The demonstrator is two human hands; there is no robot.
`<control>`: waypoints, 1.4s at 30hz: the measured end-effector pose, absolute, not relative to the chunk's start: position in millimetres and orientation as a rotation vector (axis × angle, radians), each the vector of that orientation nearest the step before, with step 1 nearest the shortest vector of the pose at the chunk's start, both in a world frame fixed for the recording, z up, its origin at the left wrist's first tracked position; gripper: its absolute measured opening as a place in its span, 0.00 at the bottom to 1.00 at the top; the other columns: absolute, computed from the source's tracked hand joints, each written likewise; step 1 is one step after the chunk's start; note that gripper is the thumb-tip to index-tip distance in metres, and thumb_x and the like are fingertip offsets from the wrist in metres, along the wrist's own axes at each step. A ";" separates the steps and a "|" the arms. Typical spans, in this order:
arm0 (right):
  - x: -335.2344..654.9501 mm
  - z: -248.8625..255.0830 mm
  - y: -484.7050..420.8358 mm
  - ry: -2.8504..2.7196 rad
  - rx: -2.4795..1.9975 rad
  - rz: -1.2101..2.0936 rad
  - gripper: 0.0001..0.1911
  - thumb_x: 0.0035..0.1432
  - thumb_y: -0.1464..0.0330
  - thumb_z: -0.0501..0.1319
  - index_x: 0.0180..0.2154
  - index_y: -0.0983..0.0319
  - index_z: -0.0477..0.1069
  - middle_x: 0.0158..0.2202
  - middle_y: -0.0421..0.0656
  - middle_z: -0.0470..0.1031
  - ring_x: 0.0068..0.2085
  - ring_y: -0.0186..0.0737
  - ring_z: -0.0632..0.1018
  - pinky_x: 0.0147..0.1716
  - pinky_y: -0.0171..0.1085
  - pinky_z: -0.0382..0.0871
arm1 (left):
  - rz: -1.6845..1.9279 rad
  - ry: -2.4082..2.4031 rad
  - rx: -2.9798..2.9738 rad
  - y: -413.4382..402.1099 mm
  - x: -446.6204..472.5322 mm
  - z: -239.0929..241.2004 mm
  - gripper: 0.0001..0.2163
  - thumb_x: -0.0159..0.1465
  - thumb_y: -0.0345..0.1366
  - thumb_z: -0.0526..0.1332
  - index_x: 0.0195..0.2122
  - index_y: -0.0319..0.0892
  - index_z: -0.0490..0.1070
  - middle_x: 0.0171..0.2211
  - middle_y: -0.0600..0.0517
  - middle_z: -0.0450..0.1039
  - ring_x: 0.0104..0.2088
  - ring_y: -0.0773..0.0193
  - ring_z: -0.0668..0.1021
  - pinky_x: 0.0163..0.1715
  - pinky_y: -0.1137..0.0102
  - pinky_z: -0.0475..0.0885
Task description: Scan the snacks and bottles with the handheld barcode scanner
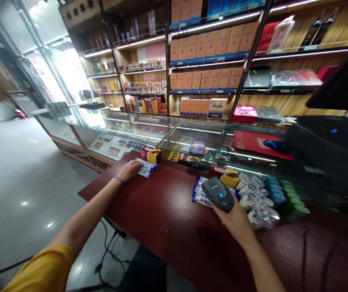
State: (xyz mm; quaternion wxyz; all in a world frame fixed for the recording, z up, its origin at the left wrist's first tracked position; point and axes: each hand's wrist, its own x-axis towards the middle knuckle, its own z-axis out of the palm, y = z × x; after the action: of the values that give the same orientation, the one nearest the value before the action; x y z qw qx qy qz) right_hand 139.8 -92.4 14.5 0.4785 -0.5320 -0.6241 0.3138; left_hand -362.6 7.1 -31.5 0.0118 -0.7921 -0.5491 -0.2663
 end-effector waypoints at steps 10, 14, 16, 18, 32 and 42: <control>141.1 9.3 -89.3 -1.534 -1.290 0.752 0.19 0.53 0.56 0.68 0.44 0.57 0.74 0.19 0.36 0.74 0.15 0.39 0.68 0.18 0.40 0.68 | -0.982 -1.734 -2.478 5.4 -350.2 -32.3 0.16 0.65 0.29 0.57 0.50 0.45 0.79 0.51 0.45 0.78 0.53 0.56 0.78 0.60 0.57 0.72; 143.8 7.9 -87.5 -1.496 -1.316 0.763 0.19 0.53 0.55 0.69 0.43 0.57 0.73 0.20 0.37 0.74 0.15 0.39 0.69 0.16 0.38 0.67 | -1.102 -1.700 -2.442 4.6 -318.1 -25.4 0.15 0.69 0.33 0.56 0.54 0.45 0.77 0.55 0.44 0.75 0.56 0.54 0.76 0.61 0.55 0.71; 145.7 8.9 -86.7 -1.494 -1.308 0.765 0.17 0.54 0.56 0.69 0.41 0.57 0.72 0.19 0.36 0.73 0.15 0.38 0.69 0.16 0.38 0.66 | -1.174 -1.642 -2.441 6.7 -291.4 -22.6 0.15 0.71 0.36 0.56 0.55 0.46 0.76 0.56 0.44 0.74 0.57 0.53 0.76 0.61 0.55 0.70; 148.0 10.5 -85.9 -1.500 -1.274 0.782 0.15 0.55 0.56 0.69 0.40 0.56 0.71 0.18 0.35 0.72 0.15 0.38 0.69 0.16 0.38 0.65 | -1.239 -1.568 -2.457 9.0 -259.3 -20.2 0.15 0.71 0.37 0.57 0.56 0.46 0.75 0.57 0.44 0.73 0.59 0.52 0.75 0.63 0.54 0.69; 179.0 21.0 -78.6 -1.279 -1.279 0.763 0.18 0.55 0.54 0.70 0.40 0.57 0.69 0.17 0.33 0.69 0.13 0.34 0.68 0.13 0.34 0.63 | -1.161 -1.136 -2.869 7.6 -38.5 -31.6 0.15 0.69 0.33 0.62 0.56 0.43 0.76 0.55 0.42 0.75 0.56 0.52 0.76 0.59 0.55 0.73; 195.8 14.8 -72.2 -1.180 -1.237 0.838 0.22 0.54 0.47 0.69 0.36 0.56 0.68 0.17 0.33 0.68 0.13 0.35 0.67 0.13 0.34 0.60 | -0.734 -1.383 -2.794 15.0 15.0 -43.6 0.12 0.70 0.33 0.59 0.52 0.40 0.79 0.49 0.42 0.78 0.49 0.51 0.78 0.53 0.57 0.73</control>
State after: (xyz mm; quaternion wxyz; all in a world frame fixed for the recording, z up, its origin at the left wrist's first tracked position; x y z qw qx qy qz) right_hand 195.8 -72.2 14.8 0.5802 -0.5292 -0.5048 0.3584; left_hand 15.0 15.0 -43.6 -0.0304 -0.8720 -0.4316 -0.2291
